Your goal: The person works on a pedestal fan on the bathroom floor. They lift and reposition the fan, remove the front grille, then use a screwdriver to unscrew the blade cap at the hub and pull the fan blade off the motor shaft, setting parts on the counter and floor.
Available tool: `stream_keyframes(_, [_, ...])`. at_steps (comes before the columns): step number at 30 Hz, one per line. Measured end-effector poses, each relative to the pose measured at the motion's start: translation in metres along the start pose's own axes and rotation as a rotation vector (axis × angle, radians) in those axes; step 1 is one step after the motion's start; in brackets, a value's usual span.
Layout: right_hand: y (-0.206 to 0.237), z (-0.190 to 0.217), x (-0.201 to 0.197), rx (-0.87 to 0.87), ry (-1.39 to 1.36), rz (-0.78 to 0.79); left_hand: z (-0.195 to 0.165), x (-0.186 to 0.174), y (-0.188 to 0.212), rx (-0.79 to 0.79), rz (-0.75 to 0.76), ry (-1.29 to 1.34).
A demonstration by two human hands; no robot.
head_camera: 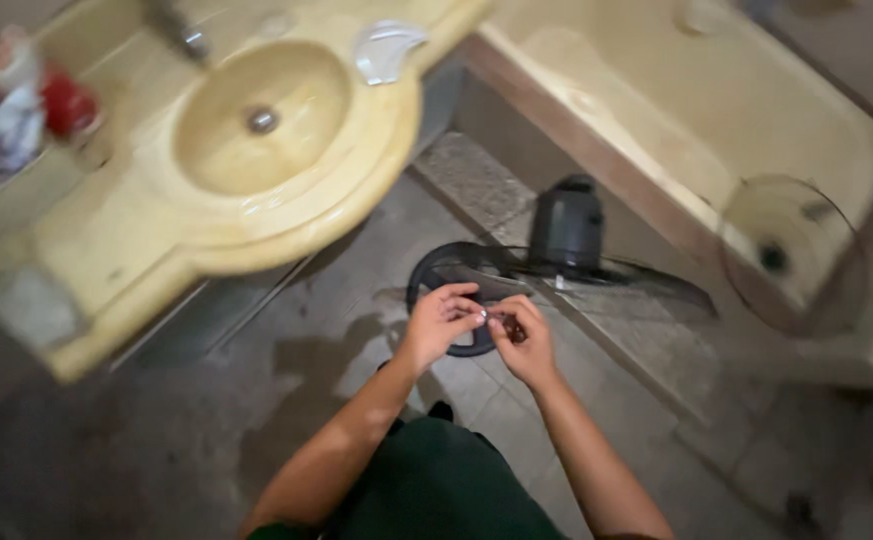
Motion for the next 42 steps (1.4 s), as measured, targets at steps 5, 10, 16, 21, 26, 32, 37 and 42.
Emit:
stream_keyframes(5, [-0.027,0.025,0.054,-0.139,0.016,0.236,-0.036,-0.042,0.046,0.107,-0.171,0.015])
stream_keyframes(10, [-0.036,0.054,0.127,-0.305,-0.023,0.434,-0.071,-0.094,0.103,0.13,-0.381,-0.004])
stream_keyframes(16, [-0.042,0.087,0.239,-0.3,-0.09,0.648,-0.106,-0.177,0.163,0.317,-0.53,0.022])
stream_keyframes(21, [-0.048,0.11,0.362,-0.321,-0.043,0.706,-0.143,-0.274,0.199,0.362,-0.595,0.079])
stream_keyframes(26, [-0.048,0.129,0.479,-0.314,-0.069,0.746,-0.182,-0.379,0.237,0.391,-0.662,-0.015])
stream_keyframes(32, [-0.061,0.137,0.572,-0.25,0.008,0.778,-0.211,-0.467,0.255,0.363,-0.684,-0.028])
stream_keyframes(37, [-0.08,0.139,0.61,-0.261,0.047,0.814,-0.218,-0.505,0.245,0.346,-0.765,-0.077])
stream_keyframes(42, [-0.108,0.124,0.642,-0.242,0.09,0.805,-0.218,-0.536,0.22,0.359,-0.849,-0.092])
Point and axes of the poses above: each hand's wrist, its own y-axis away from the middle knuckle, its own x-axis out of the palm, z = x × y, the point moved 2 cm from there along -y, towards the middle knuckle, and after that the axes turned 2 degrees about -z, right-handed, at the moved point
